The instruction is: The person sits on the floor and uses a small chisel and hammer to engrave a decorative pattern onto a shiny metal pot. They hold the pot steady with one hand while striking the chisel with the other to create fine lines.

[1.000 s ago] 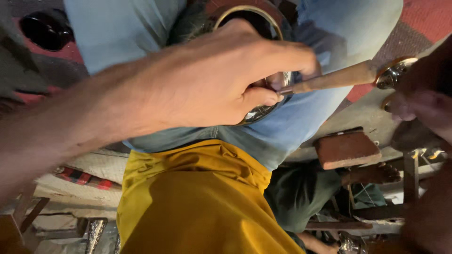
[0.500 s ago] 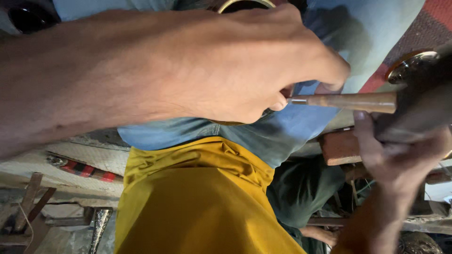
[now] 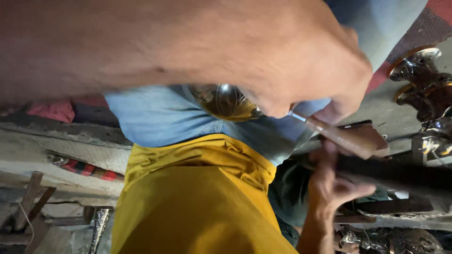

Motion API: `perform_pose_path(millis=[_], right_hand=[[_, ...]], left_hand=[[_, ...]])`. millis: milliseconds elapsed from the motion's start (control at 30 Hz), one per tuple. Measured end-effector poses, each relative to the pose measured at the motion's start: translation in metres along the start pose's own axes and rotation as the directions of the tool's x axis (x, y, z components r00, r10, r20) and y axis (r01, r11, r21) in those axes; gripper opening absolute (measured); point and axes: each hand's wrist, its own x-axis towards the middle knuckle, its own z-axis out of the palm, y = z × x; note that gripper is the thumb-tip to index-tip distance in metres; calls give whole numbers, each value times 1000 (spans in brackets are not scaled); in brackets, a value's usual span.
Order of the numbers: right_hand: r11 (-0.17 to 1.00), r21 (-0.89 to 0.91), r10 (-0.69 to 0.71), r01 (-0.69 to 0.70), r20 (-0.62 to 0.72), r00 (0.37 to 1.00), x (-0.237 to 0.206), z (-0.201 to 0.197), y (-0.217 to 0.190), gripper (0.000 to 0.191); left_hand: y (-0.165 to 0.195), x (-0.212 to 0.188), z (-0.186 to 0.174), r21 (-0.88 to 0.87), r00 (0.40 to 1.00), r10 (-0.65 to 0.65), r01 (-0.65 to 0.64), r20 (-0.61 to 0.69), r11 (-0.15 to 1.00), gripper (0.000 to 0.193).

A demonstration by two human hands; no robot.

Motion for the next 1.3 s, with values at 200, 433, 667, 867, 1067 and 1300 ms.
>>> perform_pose_path(millis=[200,433,667,867,1067,1300], right_hand=[[991,-70,-99,113,185,978,58,-20,-11,28],[926,-367,151,86,571,807,142,-73,14,18],[901,-335,64,277,732,678,186,-59,10,16],[872,-313,15,376,786,618,200,-35,-9,14],[869,-317,39,381,810,585,209,-32,-15,12],[868,-261,24,421,871,491,223,-10,-22,11]], left_hand=[[4,-13,-2,-74,997,-47,43,-57,996,37],[9,-49,5,-331,955,-285,243,-82,912,27],[26,-74,33,-493,805,-326,48,-496,869,26],[36,-81,61,-501,659,-378,3,-650,865,29],[53,-83,82,-560,494,-503,39,-710,828,34],[66,-79,101,-653,371,-608,5,-702,758,31]])
